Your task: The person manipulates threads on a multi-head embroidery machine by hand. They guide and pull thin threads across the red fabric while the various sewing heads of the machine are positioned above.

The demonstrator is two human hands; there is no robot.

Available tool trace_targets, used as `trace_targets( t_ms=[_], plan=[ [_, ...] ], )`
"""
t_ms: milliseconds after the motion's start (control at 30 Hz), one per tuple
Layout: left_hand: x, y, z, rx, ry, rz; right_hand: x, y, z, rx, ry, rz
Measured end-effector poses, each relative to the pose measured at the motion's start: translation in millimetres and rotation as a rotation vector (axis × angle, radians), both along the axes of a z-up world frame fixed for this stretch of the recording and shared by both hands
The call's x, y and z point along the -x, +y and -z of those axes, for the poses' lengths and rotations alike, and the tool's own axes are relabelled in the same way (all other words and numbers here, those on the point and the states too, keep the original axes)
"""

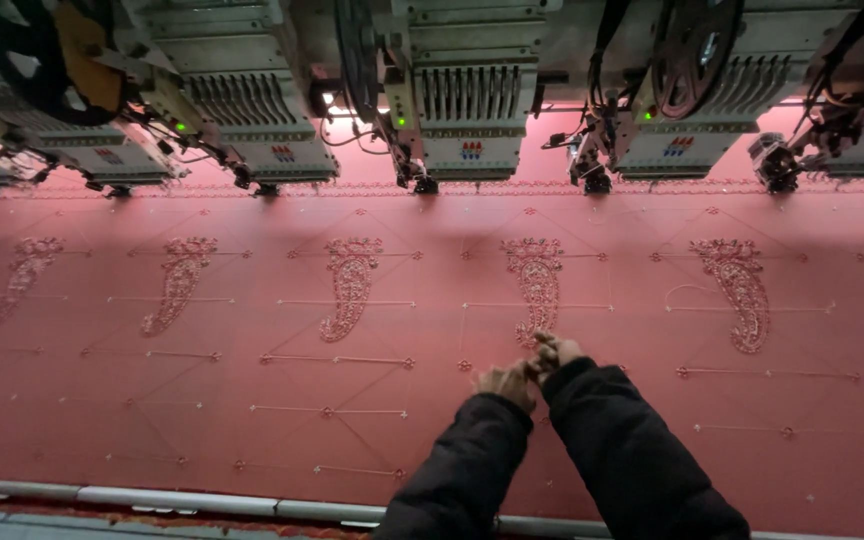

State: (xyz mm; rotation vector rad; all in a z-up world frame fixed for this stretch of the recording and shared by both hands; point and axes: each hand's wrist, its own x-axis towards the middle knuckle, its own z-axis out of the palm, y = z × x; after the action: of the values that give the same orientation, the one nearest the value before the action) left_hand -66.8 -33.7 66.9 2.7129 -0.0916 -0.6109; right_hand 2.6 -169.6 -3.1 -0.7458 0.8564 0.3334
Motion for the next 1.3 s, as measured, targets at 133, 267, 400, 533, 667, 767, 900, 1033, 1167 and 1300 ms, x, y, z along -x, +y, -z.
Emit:
trace_targets(
  t_ms=[133, 267, 400, 533, 667, 767, 900, 1033, 1167, 1300],
  plan=[
    [36, -5, 0, 0.055, -0.007, -0.033, 22, -11, 37, -0.014, 0.044, -0.010],
    [60, -16, 20, 0.257, -0.102, -0.026, 64, -32, -12, -0.016, 0.060, -0.065],
    [58, -30, 74, 0.464, -0.023, 0.049, 86, -77, -44, -0.008, 0.032, -0.134],
    [48, -24, 70, 0.456, -0.052, 0.069, 72, -140, -53, 0.173, -0.024, -0.171],
    [20, -3, 57, -0.293, -0.337, 0.360, 40, -169, -59, 0.445, -0.100, -0.310],
    [-4, 36, 51, -0.237, -0.282, 0.203, -18, -182, 19, 1.430, -0.128, -0.794],
    [-18, 77, 46, 0.570, -0.043, -0.456, -26, -123, 10, 1.570, -0.129, -1.127],
    [-23, 81, 43, 0.564, -0.015, -0.555, -21, -79, -25, 1.839, -0.305, -1.369],
    [-29, 95, 40, 0.437, -0.019, -0.684, -26, -80, -39, 1.691, -0.332, -1.279],
    [-52, 110, 85, 0.409, -0.126, -0.750, -19, -71, -53, 1.488, -0.295, -1.196]
  ],
)
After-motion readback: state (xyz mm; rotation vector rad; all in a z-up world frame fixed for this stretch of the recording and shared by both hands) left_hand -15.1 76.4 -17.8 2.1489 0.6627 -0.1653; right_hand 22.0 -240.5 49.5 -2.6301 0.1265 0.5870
